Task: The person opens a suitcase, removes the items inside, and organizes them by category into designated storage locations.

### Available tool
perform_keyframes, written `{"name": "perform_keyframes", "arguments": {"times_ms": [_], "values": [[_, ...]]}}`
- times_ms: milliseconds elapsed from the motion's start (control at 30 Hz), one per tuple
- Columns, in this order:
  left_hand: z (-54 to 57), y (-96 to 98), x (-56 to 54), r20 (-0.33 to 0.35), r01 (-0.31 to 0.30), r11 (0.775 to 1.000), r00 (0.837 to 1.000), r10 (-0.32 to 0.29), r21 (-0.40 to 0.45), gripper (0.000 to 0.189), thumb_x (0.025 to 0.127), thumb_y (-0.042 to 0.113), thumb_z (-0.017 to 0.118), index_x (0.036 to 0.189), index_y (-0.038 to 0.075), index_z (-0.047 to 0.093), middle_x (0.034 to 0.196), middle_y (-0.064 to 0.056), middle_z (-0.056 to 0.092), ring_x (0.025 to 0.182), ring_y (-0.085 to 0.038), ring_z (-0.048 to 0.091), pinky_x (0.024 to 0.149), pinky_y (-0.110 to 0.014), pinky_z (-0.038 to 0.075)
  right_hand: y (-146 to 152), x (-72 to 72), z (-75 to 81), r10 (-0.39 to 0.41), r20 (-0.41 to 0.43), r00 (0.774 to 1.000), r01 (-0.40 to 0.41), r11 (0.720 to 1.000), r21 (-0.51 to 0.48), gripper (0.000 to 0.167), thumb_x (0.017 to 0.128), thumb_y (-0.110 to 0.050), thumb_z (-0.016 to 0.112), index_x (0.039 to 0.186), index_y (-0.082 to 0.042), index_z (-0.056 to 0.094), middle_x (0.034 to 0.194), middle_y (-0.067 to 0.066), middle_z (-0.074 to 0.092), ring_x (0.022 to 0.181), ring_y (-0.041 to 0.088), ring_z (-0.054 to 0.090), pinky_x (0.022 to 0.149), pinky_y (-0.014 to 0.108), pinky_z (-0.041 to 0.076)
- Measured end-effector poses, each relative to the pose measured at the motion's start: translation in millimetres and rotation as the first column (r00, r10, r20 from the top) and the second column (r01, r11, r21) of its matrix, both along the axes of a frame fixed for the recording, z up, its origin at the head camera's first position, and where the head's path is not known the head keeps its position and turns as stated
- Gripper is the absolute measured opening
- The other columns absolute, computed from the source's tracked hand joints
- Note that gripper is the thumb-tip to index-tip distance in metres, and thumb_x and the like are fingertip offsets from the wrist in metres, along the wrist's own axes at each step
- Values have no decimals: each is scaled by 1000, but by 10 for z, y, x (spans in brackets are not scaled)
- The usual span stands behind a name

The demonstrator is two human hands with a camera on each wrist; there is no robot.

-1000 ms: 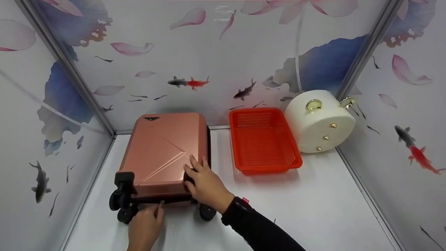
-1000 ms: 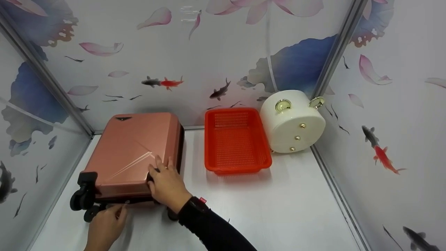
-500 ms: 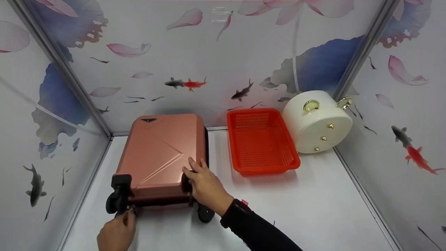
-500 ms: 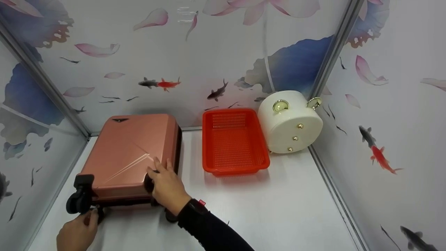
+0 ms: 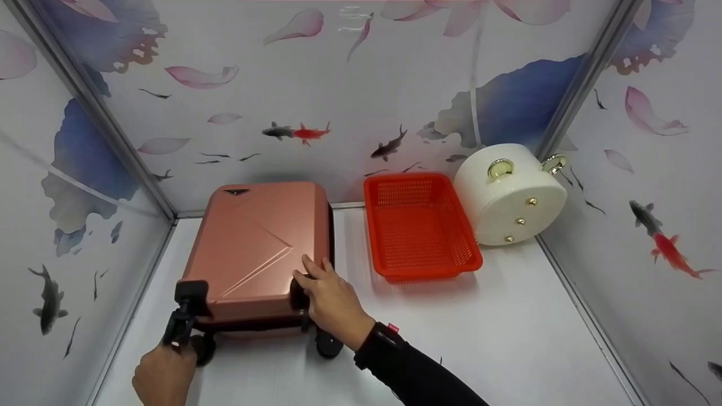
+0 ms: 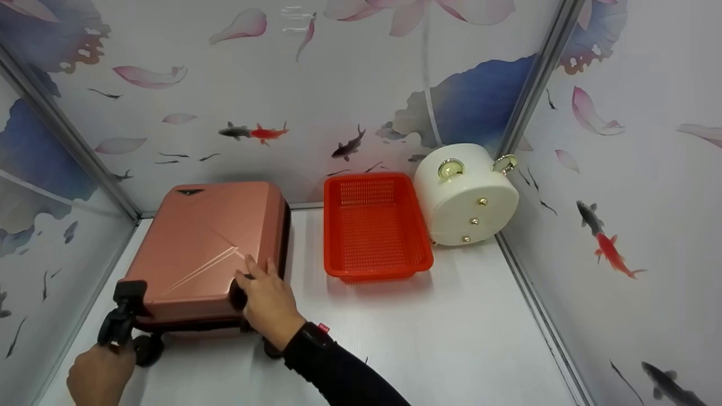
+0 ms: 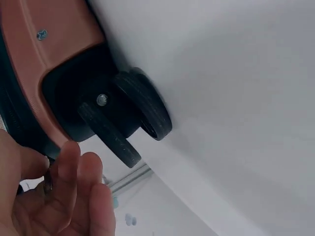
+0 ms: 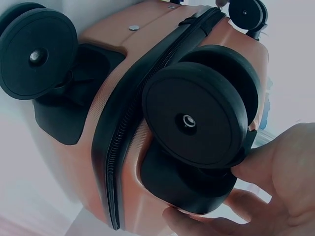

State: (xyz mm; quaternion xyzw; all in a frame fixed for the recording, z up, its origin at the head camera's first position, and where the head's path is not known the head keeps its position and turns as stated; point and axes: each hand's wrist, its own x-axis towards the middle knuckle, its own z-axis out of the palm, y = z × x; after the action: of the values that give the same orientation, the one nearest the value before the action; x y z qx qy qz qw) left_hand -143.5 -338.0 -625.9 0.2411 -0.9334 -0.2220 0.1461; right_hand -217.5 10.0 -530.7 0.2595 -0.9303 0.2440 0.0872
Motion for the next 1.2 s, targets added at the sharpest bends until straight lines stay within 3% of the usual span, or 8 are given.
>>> {"name": "perform_keyframes", "arguments": {"times_ms": [300,467,633,733,800,900,1000,1200], "values": [[2,-221,-315,-68,132,991,989,-132,-11,27,92,21,79,105,-3,77,86,-27,77,68,-38,72,52,-45,46,16,-6,9,-7,-24,1000,7,1000,9,52,103,1,60,148,-20,72,170,10,53,145,55,59,94,61,65],[20,-265,-410,-48,181,983,983,-180,28,28,93,21,79,111,0,79,98,-30,79,81,-47,76,57,-49,51,36,-28,-20,-6,-13,1000,6,1000,-11,51,103,0,63,149,-20,72,171,9,53,146,53,59,101,57,63],[141,-320,-369,-86,15,997,996,-8,79,46,111,35,60,121,-6,78,105,-31,79,74,-39,73,55,-37,45,80,-58,-103,27,15,1000,-26,997,-73,46,110,-13,63,155,-22,66,174,7,48,155,45,52,116,53,55],[340,-257,-328,-190,-80,974,974,121,210,60,117,46,42,128,-1,77,112,-26,81,71,-18,71,56,-24,43,140,-90,-183,35,56,998,-24,980,-196,45,116,-28,57,159,-19,61,177,10,42,159,37,50,123,50,49],[492,-146,-279,-278,-65,960,950,143,271,59,118,48,40,136,5,75,119,-22,82,79,-12,72,61,-15,44,194,-123,-260,22,105,994,11,952,-305,51,118,-38,53,163,-15,56,179,12,39,160,33,48,127,50,44],[682,47,-213,-342,61,971,940,22,231,53,116,46,51,152,10,65,135,-21,77,108,-25,77,85,-26,60,273,-188,-387,-13,205,979,104,893,-439,64,118,-51,46,168,-10,46,178,14,38,161,31,47,128,50,44],[758,202,-199,-279,219,970,943,-183,105,72,107,51,70,164,12,51,156,-23,60,133,-46,65,103,-61,57,326,-227,-526,-32,316,948,186,861,-473,74,118,-59,38,172,-9,38,175,15,43,161,32,48,129,51,43],[694,290,-296,-98,369,928,923,-373,-51,114,86,71,85,173,16,35,174,-30,28,115,-57,68,86,-69,59,320,-178,-708,83,487,870,204,838,-507,78,117,-64,26,176,-13,25,184,11,25,170,31,28,138,54,24]]}}
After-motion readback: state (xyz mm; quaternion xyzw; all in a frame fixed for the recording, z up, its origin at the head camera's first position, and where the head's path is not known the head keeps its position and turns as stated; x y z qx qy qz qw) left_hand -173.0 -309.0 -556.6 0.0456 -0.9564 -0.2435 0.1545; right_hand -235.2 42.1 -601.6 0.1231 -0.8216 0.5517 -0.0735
